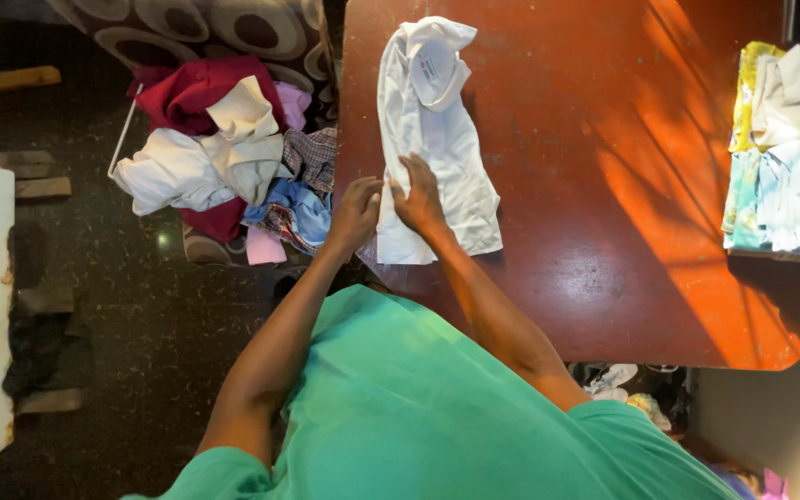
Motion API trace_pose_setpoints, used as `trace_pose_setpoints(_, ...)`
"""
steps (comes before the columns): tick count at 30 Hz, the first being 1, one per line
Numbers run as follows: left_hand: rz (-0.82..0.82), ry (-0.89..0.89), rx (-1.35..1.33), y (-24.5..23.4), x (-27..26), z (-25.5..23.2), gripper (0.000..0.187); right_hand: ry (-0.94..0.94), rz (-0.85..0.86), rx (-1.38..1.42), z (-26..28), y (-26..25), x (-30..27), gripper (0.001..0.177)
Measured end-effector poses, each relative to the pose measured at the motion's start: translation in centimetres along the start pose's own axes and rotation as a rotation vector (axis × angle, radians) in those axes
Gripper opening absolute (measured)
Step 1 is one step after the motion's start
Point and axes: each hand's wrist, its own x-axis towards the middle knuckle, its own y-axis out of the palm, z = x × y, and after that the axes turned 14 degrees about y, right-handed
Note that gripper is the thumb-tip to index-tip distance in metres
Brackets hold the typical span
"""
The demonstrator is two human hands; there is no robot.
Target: The person folds white shirts on a red table. They pick up each shirt, lay it flat, fold the sleeves and sides, then fold the body into a compact rectangle and place it on a growing stack of folded shirts.
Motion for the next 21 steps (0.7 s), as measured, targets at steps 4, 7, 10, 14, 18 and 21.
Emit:
trace_pose_setpoints(4, -0.073, -0.071, 0.021, -5.5, -3.1, -1.0, 0.027, -0.107, 0.089, 0.116, 3.6, 2.9, -1.6, 0.044)
trace_pose_setpoints(7, -0.158, -0.344, -0.095, -9.6, -5.7, -0.2, 0.032, -0.103, 0.23, 0.134, 6.6, 5.6, -2.1, 0.039)
trace_pose_setpoints(10, -0.273, -0.448, -0.104, -12.7, -7.9, 1.5, 0.031, -0.133, 0.32, 0.208, 9.2, 9.3, -2.3, 0.04)
trace_pose_setpoints(14, -0.373, -0.388, -0.088, -15.9, -9.8, 3.4, 0.029, -0.347, 0.213, 0.156, 12.5, 14.7, 0.8, 0.053)
trace_pose_setpoints(18, -0.423, -0.406, -0.192, -18.6, -11.0, 4.1, 0.029, -0.219, -0.122, 0.18, 16.1, 19.3, 7.6, 0.09)
trace_pose_setpoints(21, -0.426, -0.305, -0.204, -19.9, -10.3, 4.8, 0.03, 0.054, 0.119, 0.083, 17.2, 20.3, 10.5, 0.06)
